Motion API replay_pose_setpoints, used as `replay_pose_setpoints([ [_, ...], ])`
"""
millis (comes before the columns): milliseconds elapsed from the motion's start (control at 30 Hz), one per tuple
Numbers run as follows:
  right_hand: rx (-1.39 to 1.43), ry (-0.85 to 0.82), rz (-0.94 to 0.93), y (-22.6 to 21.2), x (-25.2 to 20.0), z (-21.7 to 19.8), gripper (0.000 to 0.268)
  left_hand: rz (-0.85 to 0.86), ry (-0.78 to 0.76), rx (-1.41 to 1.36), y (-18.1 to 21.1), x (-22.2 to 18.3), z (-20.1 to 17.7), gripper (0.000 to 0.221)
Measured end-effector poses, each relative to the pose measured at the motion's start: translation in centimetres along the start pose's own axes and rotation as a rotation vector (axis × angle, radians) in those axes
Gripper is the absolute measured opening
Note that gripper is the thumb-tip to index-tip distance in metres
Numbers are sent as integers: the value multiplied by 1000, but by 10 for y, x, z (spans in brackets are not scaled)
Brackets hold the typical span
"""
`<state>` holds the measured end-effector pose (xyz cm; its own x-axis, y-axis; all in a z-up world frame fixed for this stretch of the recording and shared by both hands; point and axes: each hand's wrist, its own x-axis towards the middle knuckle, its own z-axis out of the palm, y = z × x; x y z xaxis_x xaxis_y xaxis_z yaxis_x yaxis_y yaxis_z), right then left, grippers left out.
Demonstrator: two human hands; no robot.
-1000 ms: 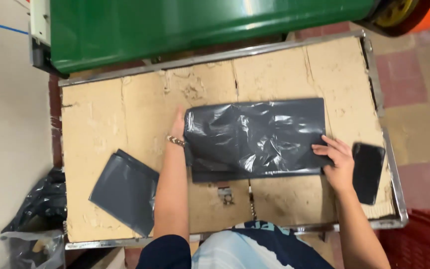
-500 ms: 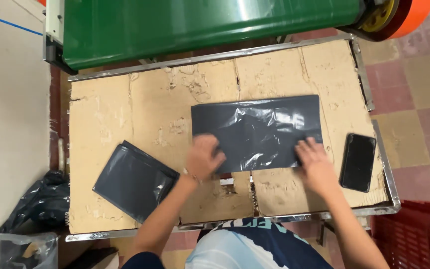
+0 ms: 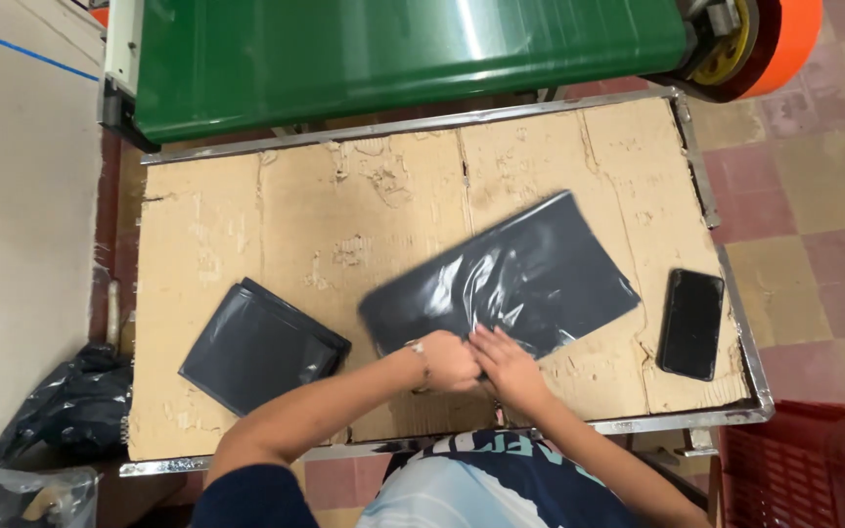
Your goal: Folding plastic bags coming off a conveyor belt and placing them into a collection basket
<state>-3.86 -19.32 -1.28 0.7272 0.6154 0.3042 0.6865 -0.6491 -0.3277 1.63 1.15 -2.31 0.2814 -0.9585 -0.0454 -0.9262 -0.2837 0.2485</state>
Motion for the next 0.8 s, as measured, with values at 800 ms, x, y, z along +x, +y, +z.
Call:
replay_pose_setpoints([
  [800, 1559, 583, 1344, 57, -80, -58, 24, -1118, 132, -130, -77, 99, -102, 72],
])
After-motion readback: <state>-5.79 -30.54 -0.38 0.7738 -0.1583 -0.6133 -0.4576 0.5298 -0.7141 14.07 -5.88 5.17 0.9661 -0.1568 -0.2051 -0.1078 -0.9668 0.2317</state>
